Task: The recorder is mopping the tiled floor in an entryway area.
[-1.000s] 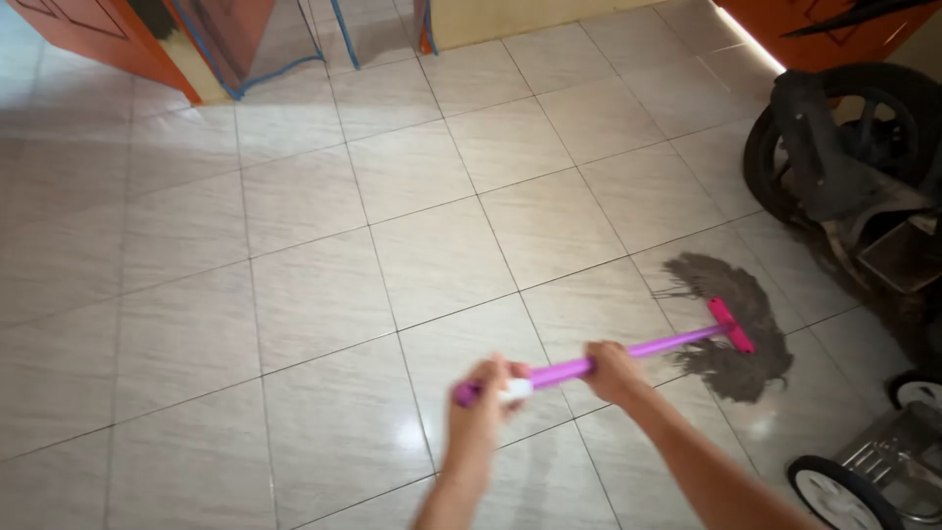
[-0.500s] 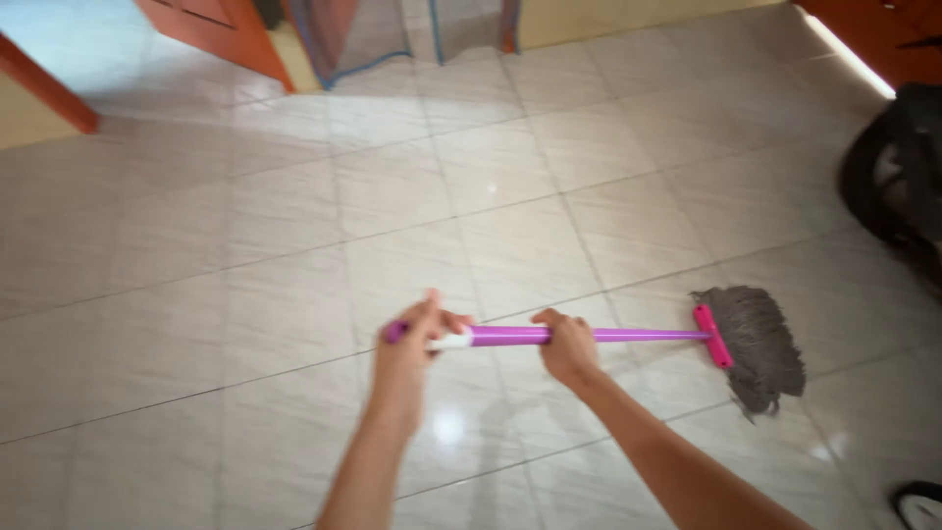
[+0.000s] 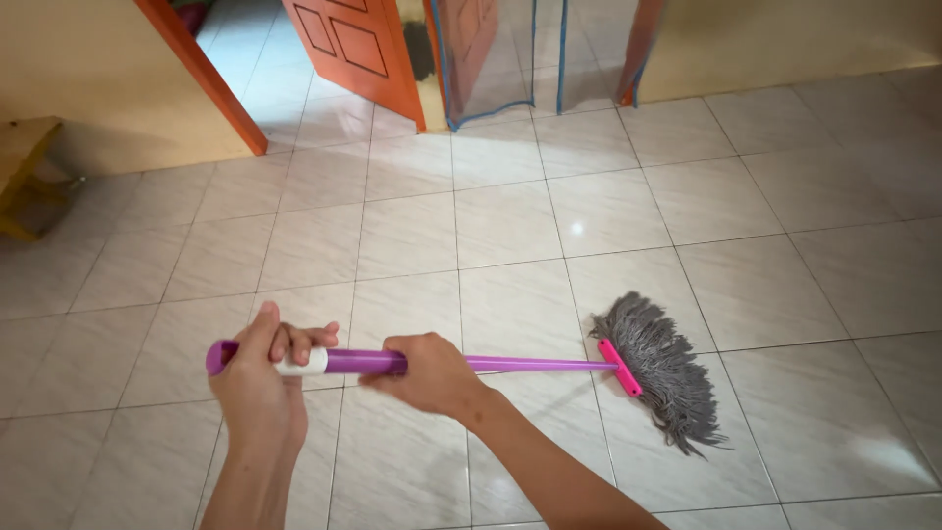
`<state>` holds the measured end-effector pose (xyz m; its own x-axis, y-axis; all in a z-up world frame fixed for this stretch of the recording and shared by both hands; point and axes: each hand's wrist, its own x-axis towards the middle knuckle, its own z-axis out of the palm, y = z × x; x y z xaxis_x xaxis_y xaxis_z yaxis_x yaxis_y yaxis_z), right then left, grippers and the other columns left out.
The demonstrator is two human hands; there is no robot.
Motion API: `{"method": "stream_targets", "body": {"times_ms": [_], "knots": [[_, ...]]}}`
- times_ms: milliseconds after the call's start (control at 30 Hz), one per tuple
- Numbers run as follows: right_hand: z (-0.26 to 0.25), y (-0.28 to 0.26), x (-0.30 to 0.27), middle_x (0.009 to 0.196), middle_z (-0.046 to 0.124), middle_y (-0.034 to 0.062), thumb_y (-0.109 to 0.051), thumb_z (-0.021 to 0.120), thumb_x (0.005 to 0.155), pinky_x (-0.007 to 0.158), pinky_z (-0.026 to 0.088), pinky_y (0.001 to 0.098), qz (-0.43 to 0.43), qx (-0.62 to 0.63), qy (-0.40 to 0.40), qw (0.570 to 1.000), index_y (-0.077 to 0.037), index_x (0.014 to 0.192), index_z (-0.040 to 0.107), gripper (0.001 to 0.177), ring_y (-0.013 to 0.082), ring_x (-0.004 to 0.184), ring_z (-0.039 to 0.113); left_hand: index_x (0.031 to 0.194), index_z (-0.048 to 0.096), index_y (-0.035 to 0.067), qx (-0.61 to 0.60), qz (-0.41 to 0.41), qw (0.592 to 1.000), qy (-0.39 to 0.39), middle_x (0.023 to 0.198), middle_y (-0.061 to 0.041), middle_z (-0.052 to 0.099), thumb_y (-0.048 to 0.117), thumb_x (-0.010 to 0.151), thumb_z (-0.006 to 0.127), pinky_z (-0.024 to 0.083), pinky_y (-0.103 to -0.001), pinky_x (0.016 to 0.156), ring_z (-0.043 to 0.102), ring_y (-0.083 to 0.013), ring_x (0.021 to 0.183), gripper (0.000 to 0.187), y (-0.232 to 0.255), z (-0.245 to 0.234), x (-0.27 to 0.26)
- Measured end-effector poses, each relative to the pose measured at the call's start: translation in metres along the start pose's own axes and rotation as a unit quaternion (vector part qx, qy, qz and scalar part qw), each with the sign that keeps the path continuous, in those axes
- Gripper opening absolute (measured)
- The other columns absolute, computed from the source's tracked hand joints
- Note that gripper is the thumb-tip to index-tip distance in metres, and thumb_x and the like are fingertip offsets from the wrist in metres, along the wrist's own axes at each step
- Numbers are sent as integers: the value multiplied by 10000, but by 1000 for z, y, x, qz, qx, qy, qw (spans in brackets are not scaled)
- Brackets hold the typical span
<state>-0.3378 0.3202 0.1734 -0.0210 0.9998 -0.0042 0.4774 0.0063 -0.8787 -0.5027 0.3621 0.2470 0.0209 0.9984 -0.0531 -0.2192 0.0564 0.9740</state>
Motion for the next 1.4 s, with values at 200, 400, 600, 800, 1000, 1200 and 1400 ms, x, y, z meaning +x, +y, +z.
{"method": "stream_targets", "body": {"times_ms": [200,400,600,800,1000,1200,1400], "knots": [[-20,34,20,674,686,112,-345,778,848,635,537,418,-1,-16,52,999,-71,789,704,290,300,628,656,651,361,153,-69,59,996,-5,562,-48,385,178,1086,445,614,-568,858,466,-215,549,443,-18,48,23],[-88,86,-13,662,688,119,-273,739,860,632,538,439,18,-3,67,998,-79,786,704,210,316,639,672,686,348,146,-34,65,997,3,588,-46,388,203,1100,424,594,-551,877,462,-209,575,425,-44,132,-6],[-183,192,-52,718,711,141,-265,770,797,663,550,469,21,-72,143,987,-102,766,712,175,361,706,688,660,389,132,-60,14,998,-14,555,-44,404,229,1077,458,615,-526,820,486,-220,549,434,-132,251,-30],[-274,317,-109,711,706,146,-300,753,797,654,546,477,83,-146,156,973,-116,742,709,197,380,702,688,694,451,100,-188,10,973,-133,618,-16,465,237,1063,575,493,-385,661,529,-184,618,412,-260,357,-75],[-301,434,-160,735,707,141,-288,772,798,680,522,471,185,-238,97,948,-103,786,693,201,369,746,683,774,556,76,-78,-245,957,-132,887,1,723,355,1034,597,496,-327,750,631,-97,838,384,-345,388,-136],[-212,431,-133,791,756,80,-230,794,787,721,548,435,147,-242,45,958,-153,865,730,127,289,797,733,936,714,99,-130,-270,945,-131,1013,-21,718,434,972,622,559,-320,918,666,-105,948,349,-361,276,-115],[-31,290,-52,860,756,65,-293,792,822,835,444,492,-13,-204,48,978,-208,963,743,171,296,883,697,780,578,74,-116,-219,967,-56,892,-129,735,454,1022,512,559,-405,910,675,-238,929,456,-246,72,-48]]}}
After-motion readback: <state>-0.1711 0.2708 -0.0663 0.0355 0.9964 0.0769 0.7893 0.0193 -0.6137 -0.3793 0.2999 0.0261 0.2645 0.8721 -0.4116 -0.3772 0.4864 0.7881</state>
